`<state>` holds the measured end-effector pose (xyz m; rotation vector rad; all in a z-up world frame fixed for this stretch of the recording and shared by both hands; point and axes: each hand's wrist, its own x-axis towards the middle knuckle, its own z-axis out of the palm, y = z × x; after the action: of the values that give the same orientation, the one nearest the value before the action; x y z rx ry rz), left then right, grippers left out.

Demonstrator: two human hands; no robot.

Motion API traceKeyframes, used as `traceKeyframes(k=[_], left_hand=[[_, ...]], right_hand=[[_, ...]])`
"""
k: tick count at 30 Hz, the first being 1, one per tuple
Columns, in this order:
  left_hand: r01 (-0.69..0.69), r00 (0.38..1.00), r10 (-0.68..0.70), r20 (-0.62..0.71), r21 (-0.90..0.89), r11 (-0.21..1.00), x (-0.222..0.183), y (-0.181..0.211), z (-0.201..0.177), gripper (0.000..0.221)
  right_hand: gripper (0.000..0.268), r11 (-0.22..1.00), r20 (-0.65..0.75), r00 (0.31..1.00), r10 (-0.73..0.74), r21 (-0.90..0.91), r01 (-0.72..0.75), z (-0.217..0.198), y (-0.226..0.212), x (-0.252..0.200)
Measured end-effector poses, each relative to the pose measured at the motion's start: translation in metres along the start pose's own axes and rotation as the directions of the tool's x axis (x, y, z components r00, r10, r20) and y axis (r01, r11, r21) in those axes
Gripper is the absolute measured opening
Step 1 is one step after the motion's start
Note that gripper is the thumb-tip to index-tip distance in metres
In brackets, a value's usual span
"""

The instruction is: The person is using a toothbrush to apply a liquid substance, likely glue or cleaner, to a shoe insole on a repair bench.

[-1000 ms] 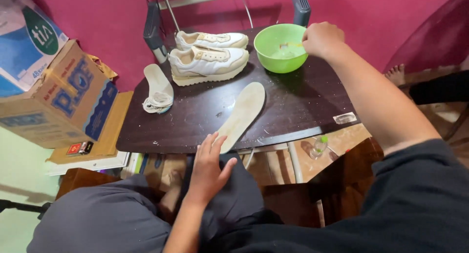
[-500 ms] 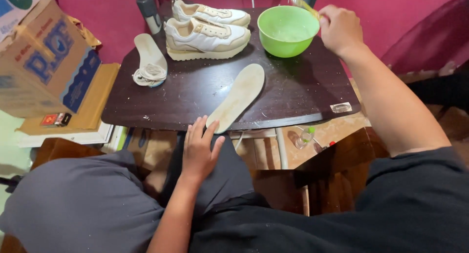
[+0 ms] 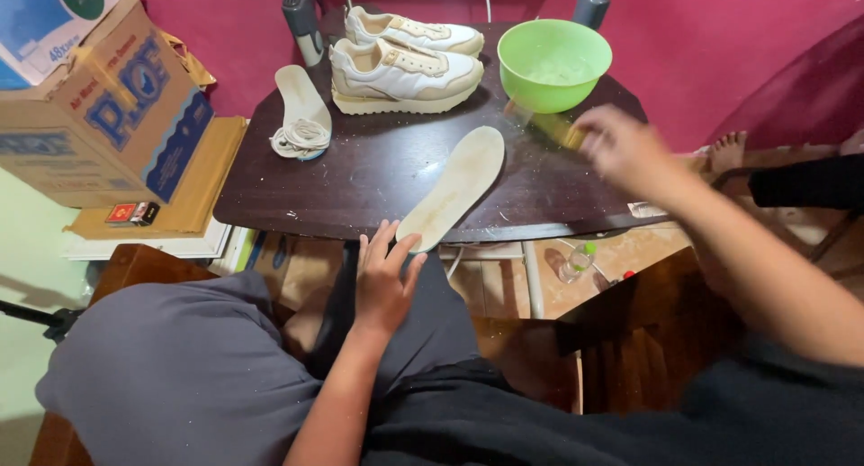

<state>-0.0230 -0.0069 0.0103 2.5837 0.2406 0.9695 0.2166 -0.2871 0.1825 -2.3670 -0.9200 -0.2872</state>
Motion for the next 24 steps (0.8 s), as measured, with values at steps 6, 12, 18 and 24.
traceKeyframes(k=[6,12,18,24], left_hand=[[0.021,0.998,-0.026,-0.058,-0.079,0.997,-0.008,0.017,0.0,0.028],[0.05,0.981,-0.101,-0.165,-0.292,0.955,-0.014,0.021,0.001,0.018],[0.138,0.952,-0.25,-0.179,-0.477,0.868,-0.019,0.021,0.003,0.029],[0.422,0.839,-0.531,0.124,-0.763,0.489,-0.016,0.024,0.01,0.072]], right_hand=[[0.044,0.997,0.49,0.871,0.037,0.041,-0.066,0.017,-0.066,-0.069],[0.048,0.999,0.544,0.838,-0.036,0.023,0.028,0.04,-0.017,-0.03],[0.047,0.979,0.471,0.879,-0.073,0.204,-0.027,0.047,-0.011,-0.036],[0.047,0.999,0.408,0.912,-0.032,0.033,0.02,0.062,0.019,-0.026]])
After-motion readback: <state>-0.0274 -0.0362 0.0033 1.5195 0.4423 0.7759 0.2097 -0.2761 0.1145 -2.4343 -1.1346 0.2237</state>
